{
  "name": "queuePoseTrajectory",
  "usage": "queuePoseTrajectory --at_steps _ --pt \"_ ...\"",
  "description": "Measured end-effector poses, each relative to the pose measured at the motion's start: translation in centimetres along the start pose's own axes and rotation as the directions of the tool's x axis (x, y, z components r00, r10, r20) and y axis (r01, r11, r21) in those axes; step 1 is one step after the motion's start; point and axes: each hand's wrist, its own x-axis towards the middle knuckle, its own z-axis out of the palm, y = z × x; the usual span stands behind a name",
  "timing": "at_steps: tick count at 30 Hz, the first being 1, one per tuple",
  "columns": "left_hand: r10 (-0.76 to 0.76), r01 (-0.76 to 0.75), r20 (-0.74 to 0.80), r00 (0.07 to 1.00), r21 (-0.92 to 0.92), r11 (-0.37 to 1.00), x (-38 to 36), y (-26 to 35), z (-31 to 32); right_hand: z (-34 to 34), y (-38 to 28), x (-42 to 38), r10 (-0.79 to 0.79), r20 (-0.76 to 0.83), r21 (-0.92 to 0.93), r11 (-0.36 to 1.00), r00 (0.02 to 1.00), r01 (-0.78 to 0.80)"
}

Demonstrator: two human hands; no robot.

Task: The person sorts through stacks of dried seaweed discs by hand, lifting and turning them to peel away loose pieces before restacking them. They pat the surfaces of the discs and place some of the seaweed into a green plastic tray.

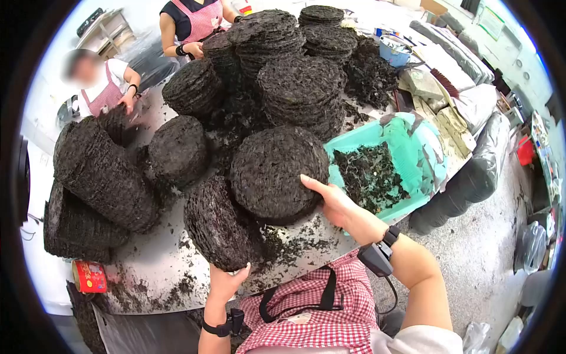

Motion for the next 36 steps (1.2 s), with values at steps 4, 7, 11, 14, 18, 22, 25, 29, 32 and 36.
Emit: queuePoseTrajectory --at_steps 4,7,11,14,18,22,25,29,32,36 --pt "0.028 -0.034 -0.068 0.997 -0.080 0.996 0.1 -0.4 0.4 0.8 0.4 0.2 -0.092 -0.026 -0.071 0.993 0.995 0.090" --pt "-0.024 -0.004 -0.146 0.989 -0.191 0.982 -1.0 -0.2 -0.3 3.5 1.0 -0.6 -0.234 0.017 -0.130 0.964 0.972 0.234" --pt "-0.071 -0.096 -0.349 0.935 -0.438 0.894 -2.9 -1.4 -0.6 6.6 -4.1 -1.6 -0.378 0.112 -0.182 0.901 0.919 0.393" --pt "-0.178 -0.084 -0.398 0.900 -0.558 0.826 -4.2 -2.0 -1.6 8.4 -10.7 -1.7 -0.599 0.190 -0.118 0.773 0.778 0.623" --pt "-0.205 -0.049 -0.382 0.901 -0.560 0.827 -4.8 -2.3 -1.9 7.9 -18.9 1.0 -0.589 0.032 -0.024 0.807 0.808 0.589" --pt "-0.224 -0.041 -0.339 0.914 -0.625 0.780 -5.1 -3.0 -1.9 3.6 -21.4 6.2 -0.456 -0.068 -0.123 0.886 0.887 0.446" --pt "-0.235 -0.079 -0.359 0.904 -0.677 0.731 -5.0 -1.5 -1.6 4.7 -20.4 5.0 -0.512 -0.187 -0.285 0.845 0.838 0.452" --pt "-0.280 -0.076 -0.372 0.885 -0.709 0.701 -4.9 0.0 -1.7 0.0 -20.7 6.2 -0.751 -0.289 -0.445 0.654 0.593 0.611" --pt "-0.210 -0.228 -0.512 0.833 -0.664 0.712 -4.9 -1.1 -2.2 3.1 -14.9 2.2 -0.910 -0.178 -0.505 0.410 0.373 0.759" --pt "-0.176 -0.332 -0.643 0.745 -0.587 0.739 -6.6 -4.0 -4.2 4.3 0.2 -5.2 0.148 0.508 -0.799 0.450 0.849 0.399"
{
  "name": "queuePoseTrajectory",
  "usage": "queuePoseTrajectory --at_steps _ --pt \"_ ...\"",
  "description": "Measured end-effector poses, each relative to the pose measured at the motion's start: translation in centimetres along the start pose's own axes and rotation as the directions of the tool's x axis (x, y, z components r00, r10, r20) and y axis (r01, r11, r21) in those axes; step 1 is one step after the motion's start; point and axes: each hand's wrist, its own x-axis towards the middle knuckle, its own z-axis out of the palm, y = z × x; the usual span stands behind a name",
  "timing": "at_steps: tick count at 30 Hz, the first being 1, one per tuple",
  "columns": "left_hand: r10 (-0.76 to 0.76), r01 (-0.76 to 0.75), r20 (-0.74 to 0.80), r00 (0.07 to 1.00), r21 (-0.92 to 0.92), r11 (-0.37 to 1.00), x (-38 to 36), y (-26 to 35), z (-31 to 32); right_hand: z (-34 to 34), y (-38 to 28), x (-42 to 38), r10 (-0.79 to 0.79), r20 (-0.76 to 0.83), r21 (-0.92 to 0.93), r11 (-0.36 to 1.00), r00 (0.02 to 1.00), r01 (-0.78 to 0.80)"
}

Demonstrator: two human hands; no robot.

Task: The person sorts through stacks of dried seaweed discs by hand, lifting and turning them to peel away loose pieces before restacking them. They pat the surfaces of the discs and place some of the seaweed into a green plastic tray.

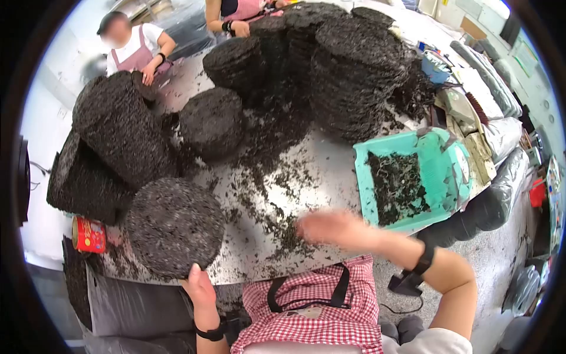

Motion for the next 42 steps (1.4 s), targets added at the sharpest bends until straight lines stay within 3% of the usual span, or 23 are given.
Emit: queuePoseTrajectory --at_steps 2,5,6,8,10,12,14,16,19,21,22,23,25,27,29,32,35,37,38,39,40,41,42 --pt "0.017 -0.017 0.015 1.000 0.021 1.000 0.0 0.1 -1.8 8.0 7.2 0.7 -0.077 0.585 -0.020 0.994 0.807 0.109" --pt "-0.007 0.008 0.013 1.000 -0.036 0.999 -0.6 -0.1 -3.9 9.7 8.2 6.4 0.014 0.795 -0.158 0.970 0.606 0.184" --pt "0.021 -0.022 -0.031 0.999 -0.022 1.000 -1.0 0.6 -3.6 7.3 1.1 8.9 0.445 0.626 -0.551 0.834 0.640 -0.040" --pt "0.039 -0.035 -0.075 0.996 0.050 0.998 -2.4 2.2 -2.9 4.0 4.6 13.3 0.091 0.304 -0.056 0.995 0.948 -0.077" --pt "0.080 -0.076 -0.061 0.995 0.067 0.995 -2.6 2.0 -3.5 2.7 2.2 14.7 -0.078 0.004 0.244 0.967 0.997 0.075" --pt "0.008 -0.005 -0.100 0.995 0.035 0.999 -2.8 -0.3 -8.2 7.2 0.8 15.0 -0.064 0.317 0.319 0.947 0.946 -0.043" --pt "-0.017 0.016 -0.122 0.992 -0.011 1.000 -2.3 -0.2 -7.6 13.7 2.9 16.1 -0.227 0.528 0.117 0.974 0.818 0.195" --pt "-0.054 0.052 -0.151 0.987 -0.021 0.998 -2.0 0.2 -7.6 18.1 3.0 16.7 -0.073 0.754 0.161 0.984 0.653 -0.075" --pt "0.006 -0.001 -0.153 0.988 0.030 1.000 -1.5 1.1 -7.1 17.7 3.5 21.2 -0.003 0.791 0.265 0.903 0.612 -0.338" --pt "0.008 -0.002 -0.160 0.987 0.036 0.999 -1.7 0.6 -8.4 13.8 5.7 25.0 -0.045 0.352 0.328 0.941 0.935 -0.078" --pt "-0.008 0.013 -0.166 0.986 0.030 0.999 -1.8 0.0 -9.0 10.9 4.7 25.5 0.020 -0.014 0.460 0.888 1.000 -0.012" --pt "-0.022 0.026 -0.167 0.986 0.021 0.999 -2.0 -0.8 -9.6 8.0 3.6 25.9 0.083 -0.379 0.509 0.851 0.922 0.132" --pt "-0.034 0.036 -0.137 0.990 0.013 0.999 -1.4 -0.3 -7.2 4.0 5.8 25.6 -0.037 -0.621 0.275 0.925 0.783 0.262" --pt "-0.099 0.097 -0.209 0.973 -0.020 0.995 -1.2 -1.4 -6.9 1.5 2.2 18.0 0.113 -0.084 0.372 0.925 0.990 -0.075" --pt "-0.180 0.171 -0.222 0.958 -0.060 0.983 -0.4 -0.1 -4.9 1.2 -0.1 14.0 0.365 0.045 0.027 0.930 0.930 -0.366" --pt "-0.245 0.234 -0.180 0.953 -0.076 0.969 0.1 -0.4 -4.5 1.9 1.1 9.5 0.491 0.349 -0.300 0.866 0.799 -0.401" --pt "-0.214 0.207 -0.088 0.973 -0.086 0.975 1.0 -1.5 -4.2 1.6 6.6 8.5 0.475 0.557 -0.279 0.880 0.681 -0.384" --pt "-0.246 0.242 -0.043 0.968 -0.084 0.967 1.0 -1.4 -4.7 -0.9 9.1 11.6 0.441 0.294 -0.033 0.891 0.848 -0.452" --pt "-0.263 0.258 -0.052 0.963 -0.090 0.962 0.8 -1.2 -4.3 -1.3 8.4 14.1 0.189 -0.185 0.227 0.963 0.964 -0.145" --pt "-0.276 0.269 -0.061 0.959 -0.096 0.958 0.5 -0.8 -3.7 -1.7 7.6 16.7 -0.121 -0.607 0.137 0.958 0.785 0.253" --pt "-0.280 0.273 -0.065 0.958 -0.102 0.957 0.7 -0.5 -3.0 -1.7 5.8 17.2 -0.481 -0.653 -0.535 0.840 0.585 0.094" --pt "-0.269 0.265 -0.034 0.962 -0.092 0.960 0.9 -0.6 -2.6 -0.4 4.5 17.3 -0.469 -0.561 -0.409 0.873 0.682 0.264" --pt "-0.270 0.269 -0.016 0.963 -0.074 0.960 0.6 -0.6 -2.6 1.9 1.6 16.1 -0.160 -0.374 0.103 0.972 0.914 0.212"
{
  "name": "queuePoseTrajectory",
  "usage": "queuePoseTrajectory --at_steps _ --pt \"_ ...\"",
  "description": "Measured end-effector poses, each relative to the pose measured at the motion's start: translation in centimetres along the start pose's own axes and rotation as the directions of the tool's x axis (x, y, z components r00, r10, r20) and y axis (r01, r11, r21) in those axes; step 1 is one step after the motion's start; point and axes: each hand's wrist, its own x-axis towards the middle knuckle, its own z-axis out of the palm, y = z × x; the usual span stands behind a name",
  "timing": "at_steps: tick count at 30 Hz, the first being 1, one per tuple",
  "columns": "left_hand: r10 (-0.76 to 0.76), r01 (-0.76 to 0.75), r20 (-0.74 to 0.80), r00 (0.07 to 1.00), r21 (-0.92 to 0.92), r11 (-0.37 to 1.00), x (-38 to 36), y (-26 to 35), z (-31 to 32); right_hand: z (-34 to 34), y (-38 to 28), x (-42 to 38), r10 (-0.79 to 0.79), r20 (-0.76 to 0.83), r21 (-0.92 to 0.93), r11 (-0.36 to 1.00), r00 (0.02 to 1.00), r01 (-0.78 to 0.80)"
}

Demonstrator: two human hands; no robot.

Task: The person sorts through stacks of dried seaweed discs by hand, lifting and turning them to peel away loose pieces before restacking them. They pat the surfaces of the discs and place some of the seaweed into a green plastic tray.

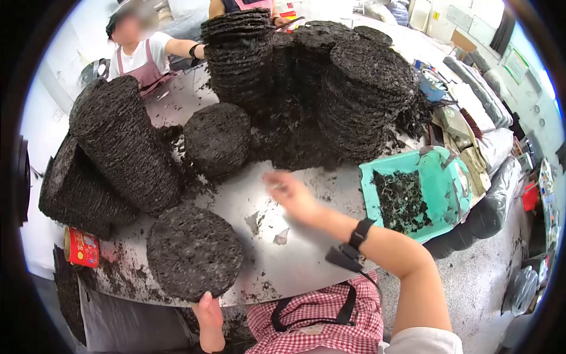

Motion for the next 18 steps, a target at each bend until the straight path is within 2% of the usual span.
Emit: queuePoseTrajectory --at_steps 1,2,3,5,6,7,8,9,15,16,18 --pt "-0.006 0.006 0.016 1.000 0.018 1.000 -0.6 0.0 0.1 2.2 -2.4 -2.0 -0.067 0.115 -0.117 0.990 0.991 0.080" --pt "-0.028 0.027 0.038 0.999 0.022 0.999 -1.0 0.6 1.5 4.3 -3.0 -4.1 -0.275 0.178 -0.179 0.935 0.945 0.306" --pt "-0.022 0.019 0.115 0.993 0.024 1.000 -1.2 0.3 2.1 5.4 -5.2 -5.6 -0.373 0.323 -0.205 0.870 0.870 0.449" --pt "-0.046 0.027 0.198 0.979 0.095 0.995 -1.8 -0.9 2.5 7.8 -5.9 -8.6 -0.476 0.401 -0.341 0.715 0.782 0.610" --pt "-0.063 0.040 0.167 0.984 0.140 0.989 -2.0 -1.7 2.4 8.4 -5.4 -9.2 -0.449 0.402 -0.402 0.697 0.798 0.594" --pt "-0.045 -0.008 0.167 0.985 0.303 0.953 -1.8 -2.0 2.3 8.6 -4.8 -9.5 -0.426 0.402 -0.456 0.674 0.810 0.581" --pt "-0.119 0.066 0.156 0.980 0.312 0.948 -1.9 -2.1 1.7 8.6 -5.1 -9.6 -0.363 0.407 -0.447 0.722 0.838 0.529" --pt "-0.123 0.088 0.161 0.979 0.208 0.974 -2.4 -1.6 2.2 8.7 -4.6 -10.0 -0.354 0.400 -0.353 0.792 0.845 0.498" --pt "-0.184 0.138 0.281 0.942 0.175 0.975 -3.7 -1.6 1.5 6.6 -5.9 -11.9 -0.223 0.433 -0.233 0.908 0.874 0.347" --pt "-0.174 0.146 0.298 0.939 0.113 0.983 -3.7 -1.5 1.9 6.2 -5.9 -11.9 -0.233 0.417 -0.213 0.915 0.878 0.344" --pt "-0.127 0.089 0.271 0.954 0.147 0.985 -4.0 -1.6 2.1 5.3 -5.7 -11.9 -0.252 0.385 -0.169 0.927 0.888 0.336"
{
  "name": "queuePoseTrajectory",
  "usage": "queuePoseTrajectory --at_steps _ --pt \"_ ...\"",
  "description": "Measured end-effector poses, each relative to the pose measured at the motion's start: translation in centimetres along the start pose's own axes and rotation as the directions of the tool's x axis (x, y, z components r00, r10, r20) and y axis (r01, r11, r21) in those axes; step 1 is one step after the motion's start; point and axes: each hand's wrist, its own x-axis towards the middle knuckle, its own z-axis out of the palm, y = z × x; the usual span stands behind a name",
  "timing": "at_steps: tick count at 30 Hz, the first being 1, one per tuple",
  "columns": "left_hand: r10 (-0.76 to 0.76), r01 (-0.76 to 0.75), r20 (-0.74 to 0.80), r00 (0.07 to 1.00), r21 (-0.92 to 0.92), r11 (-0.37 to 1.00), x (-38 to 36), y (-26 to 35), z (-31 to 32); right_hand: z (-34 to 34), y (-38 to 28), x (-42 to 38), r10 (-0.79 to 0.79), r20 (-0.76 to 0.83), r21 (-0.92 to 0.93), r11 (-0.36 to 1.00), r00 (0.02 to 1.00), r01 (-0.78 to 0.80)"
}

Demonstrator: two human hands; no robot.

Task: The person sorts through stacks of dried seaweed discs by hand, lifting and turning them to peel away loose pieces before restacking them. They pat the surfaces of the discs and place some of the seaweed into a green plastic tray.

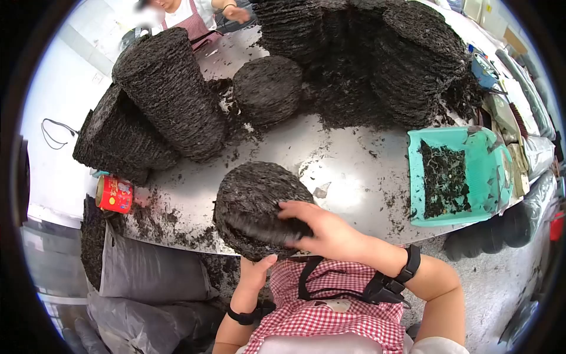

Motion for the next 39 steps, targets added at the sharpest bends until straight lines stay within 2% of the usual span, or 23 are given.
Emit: queuePoseTrajectory --at_steps 3,5,6,7,9,10,13,16,17,19,22,25,26,28,29,30,31,33,35,36,37,38,39 --pt "0.041 -0.040 -0.025 0.999 0.039 0.998 -0.3 0.3 -0.5 -1.9 -0.3 -1.5 0.476 -0.237 0.238 0.874 0.847 -0.425" --pt "0.049 -0.048 -0.031 0.998 0.043 0.998 -0.6 0.7 -1.0 -2.9 3.3 -2.6 0.459 -0.517 0.530 0.834 0.722 -0.151" --pt "0.029 -0.028 -0.052 0.998 0.034 0.999 -0.8 1.2 -0.8 -4.1 4.0 -3.0 0.500 -0.525 0.630 0.773 0.689 -0.080" --pt "0.016 -0.011 -0.064 0.998 0.083 0.996 -0.9 0.7 -1.4 -5.4 4.5 -3.4 0.660 -0.485 0.686 0.694 0.574 -0.219" --pt "0.035 -0.031 -0.059 0.998 0.067 0.997 -1.1 0.4 -1.4 -4.4 10.5 -5.3 0.433 -0.816 0.318 0.889 0.382 -0.330" --pt "0.038 -0.034 -0.030 0.999 0.100 0.994 -0.7 0.4 -1.1 -4.1 10.1 -6.0 0.339 -0.827 0.149 0.901 0.449 -0.407" --pt "0.001 -0.003 0.014 1.000 0.179 0.984 -0.9 0.3 -0.1 -1.4 4.9 -6.5 0.037 -0.544 -0.165 0.975 0.838 -0.150" --pt "0.025 -0.048 0.090 0.996 0.274 0.960 -0.8 -0.5 2.1 1.9 0.3 -5.3 -0.088 -0.184 -0.358 0.934 0.979 0.017" --pt "0.050 -0.086 0.110 0.993 0.353 0.932 -0.7 -0.9 2.6 3.0 0.7 -5.2 -0.042 -0.147 -0.283 0.959 0.988 -0.002" --pt "0.015 -0.044 0.108 0.994 0.273 0.961 -0.3 0.3 3.6 2.3 0.5 -4.5 0.030 -0.099 -0.315 0.947 0.995 -0.060" --pt "-0.012 -0.015 0.127 0.992 0.208 0.978 -1.0 0.3 2.6 0.8 0.9 -4.1 0.071 0.041 0.069 0.995 0.997 -0.074" --pt "-0.020 0.016 0.023 1.000 0.158 0.987 -1.1 -0.6 1.3 -0.8 2.1 -4.1 0.147 0.055 0.462 0.873 0.988 -0.156" --pt "0.032 -0.028 -0.010 0.999 0.282 0.959 -1.0 -1.6 0.1 -0.9 2.6 -4.5 0.264 -0.237 0.402 0.903 0.935 -0.153" --pt "0.019 -0.011 -0.033 0.999 0.210 0.978 -1.3 -0.9 -0.2 -3.9 2.5 -4.6 0.485 -0.457 0.362 0.867 0.746 -0.342" --pt "0.019 -0.012 -0.040 0.999 0.171 0.985 -1.1 -0.4 0.1 -4.1 5.5 -4.8 0.465 -0.563 0.533 0.836 0.684 -0.130" --pt "0.054 -0.045 -0.040 0.998 0.190 0.981 -1.2 0.0 0.6 -5.3 6.4 -4.9 0.561 -0.557 0.610 0.777 0.612 -0.157" --pt "0.060 -0.051 -0.038 0.997 0.199 0.979 -1.2 0.0 0.6 -5.3 9.0 -5.3 0.487 -0.699 0.460 0.867 0.524 -0.192" --pt "0.077 -0.069 -0.029 0.997 0.217 0.974 -1.0 -0.1 0.7 -5.0 10.7 -6.0 0.381 -0.856 0.177 0.851 0.350 -0.495" --pt "0.035 -0.028 -0.027 0.999 0.230 0.973 -0.9 0.1 1.1 -4.1 9.5 -7.0 0.245 -0.774 -0.025 0.909 0.583 -0.416" --pt "0.014 -0.007 -0.026 1.000 0.240 0.971 -0.8 0.2 1.3 -3.1 8.0 -6.7 0.273 -0.688 0.112 0.956 0.672 -0.273" --pt "0.020 -0.017 -0.010 1.000 0.243 0.970 -0.6 0.2 1.7 -2.7 5.2 -6.4 0.196 -0.577 0.055 0.978 0.793 -0.202" --pt "0.027 -0.028 0.006 1.000 0.245 0.969 -0.4 0.2 2.2 -1.8 3.5 -6.0 -0.013 -0.457 -0.202 0.975 0.890 -0.090" --pt "0.031 -0.036 0.025 0.999 0.247 0.968 -0.3 0.0 2.7 -0.8 1.2 -5.5 -0.014 -0.342 -0.197 0.979 0.940 -0.057"
